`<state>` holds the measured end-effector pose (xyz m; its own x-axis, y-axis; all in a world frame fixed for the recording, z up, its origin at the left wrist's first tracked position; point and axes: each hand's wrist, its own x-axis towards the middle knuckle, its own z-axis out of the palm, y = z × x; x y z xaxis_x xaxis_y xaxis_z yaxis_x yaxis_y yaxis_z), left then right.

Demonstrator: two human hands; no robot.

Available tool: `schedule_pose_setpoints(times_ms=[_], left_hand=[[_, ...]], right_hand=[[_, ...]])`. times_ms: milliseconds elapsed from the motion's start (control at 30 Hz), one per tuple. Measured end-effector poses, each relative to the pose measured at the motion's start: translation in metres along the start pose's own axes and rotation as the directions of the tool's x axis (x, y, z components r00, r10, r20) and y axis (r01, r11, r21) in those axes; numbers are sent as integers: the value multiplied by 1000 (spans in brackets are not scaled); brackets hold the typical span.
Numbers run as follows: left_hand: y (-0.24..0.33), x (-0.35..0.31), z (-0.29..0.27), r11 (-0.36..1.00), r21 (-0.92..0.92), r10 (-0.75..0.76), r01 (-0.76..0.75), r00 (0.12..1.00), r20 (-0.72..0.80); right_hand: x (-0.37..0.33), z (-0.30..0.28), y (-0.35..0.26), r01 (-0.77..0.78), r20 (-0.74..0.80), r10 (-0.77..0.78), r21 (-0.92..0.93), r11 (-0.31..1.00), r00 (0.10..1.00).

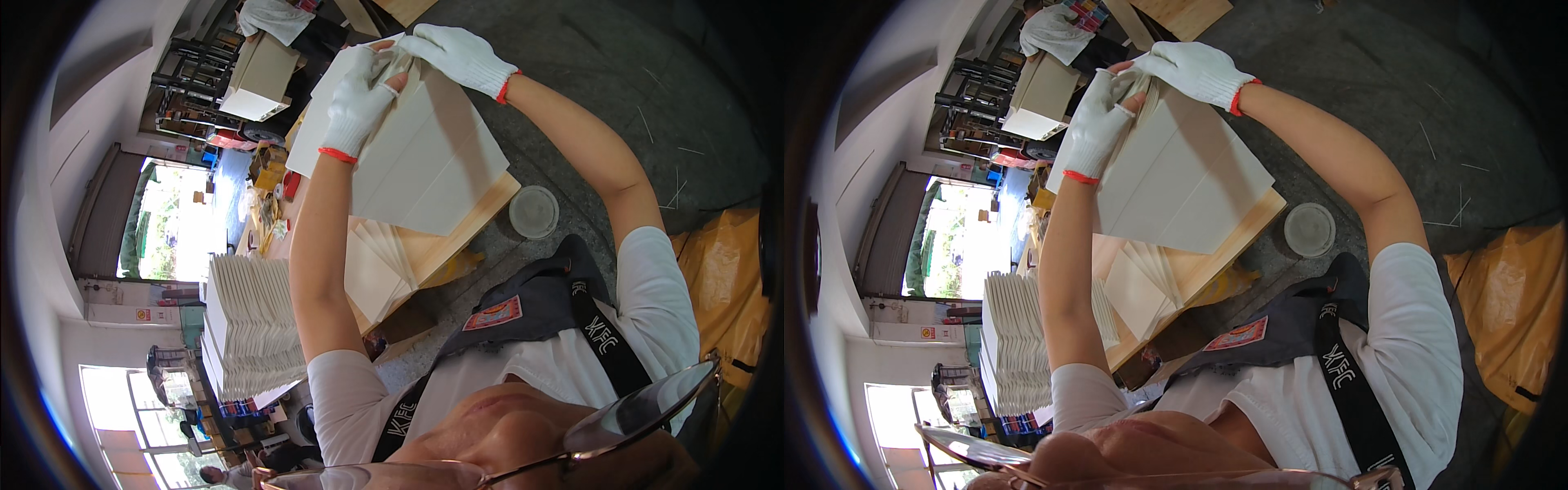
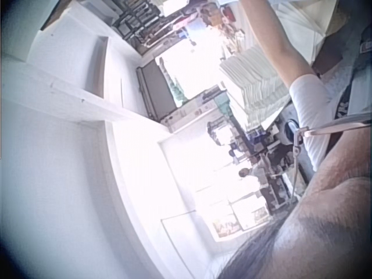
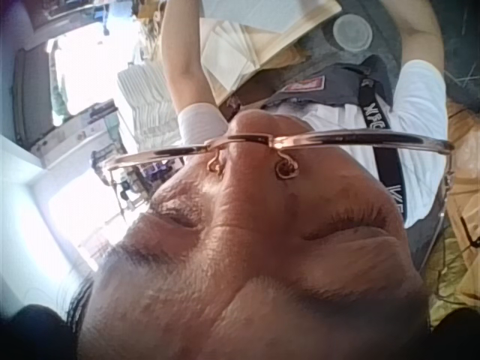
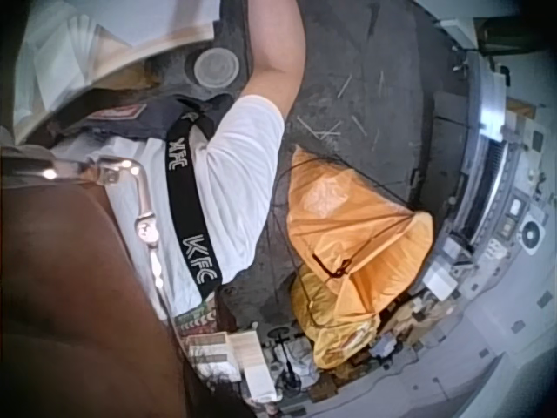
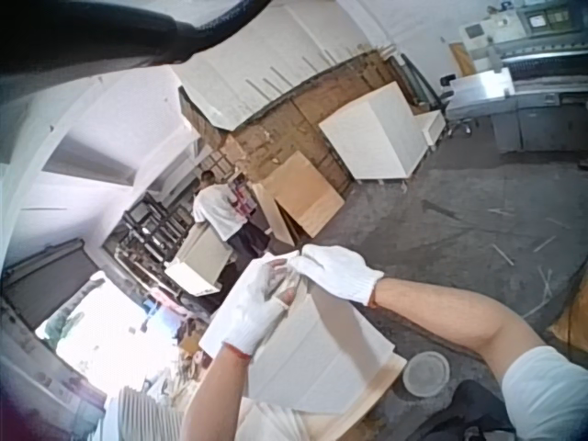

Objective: The person picks up flat white paper sheets from a stack and places them onto a pile on a table, one by one.

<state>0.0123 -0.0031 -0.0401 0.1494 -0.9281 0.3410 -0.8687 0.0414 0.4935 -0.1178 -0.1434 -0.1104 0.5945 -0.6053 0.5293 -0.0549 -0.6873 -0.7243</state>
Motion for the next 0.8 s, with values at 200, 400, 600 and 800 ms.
schedule_pose_setpoints(times_ms=[200,400,600,800], left_hand=[[-11,2,1,982,160,111,-102,993,-50],[16,-3,2,994,108,-10,11,1000,-8],[19,-2,2,996,26,-87,86,996,11],[7,-3,3,995,101,0,5,999,-44]], right_hand=[[2,3,5,26,-10,-26,-19,999,1000],[-1,-2,-3,-34,21,35,-43,999,999],[-1,-2,1,-45,11,45,-35,998,999],[-1,-3,5,48,-33,-51,-90,995,998]])
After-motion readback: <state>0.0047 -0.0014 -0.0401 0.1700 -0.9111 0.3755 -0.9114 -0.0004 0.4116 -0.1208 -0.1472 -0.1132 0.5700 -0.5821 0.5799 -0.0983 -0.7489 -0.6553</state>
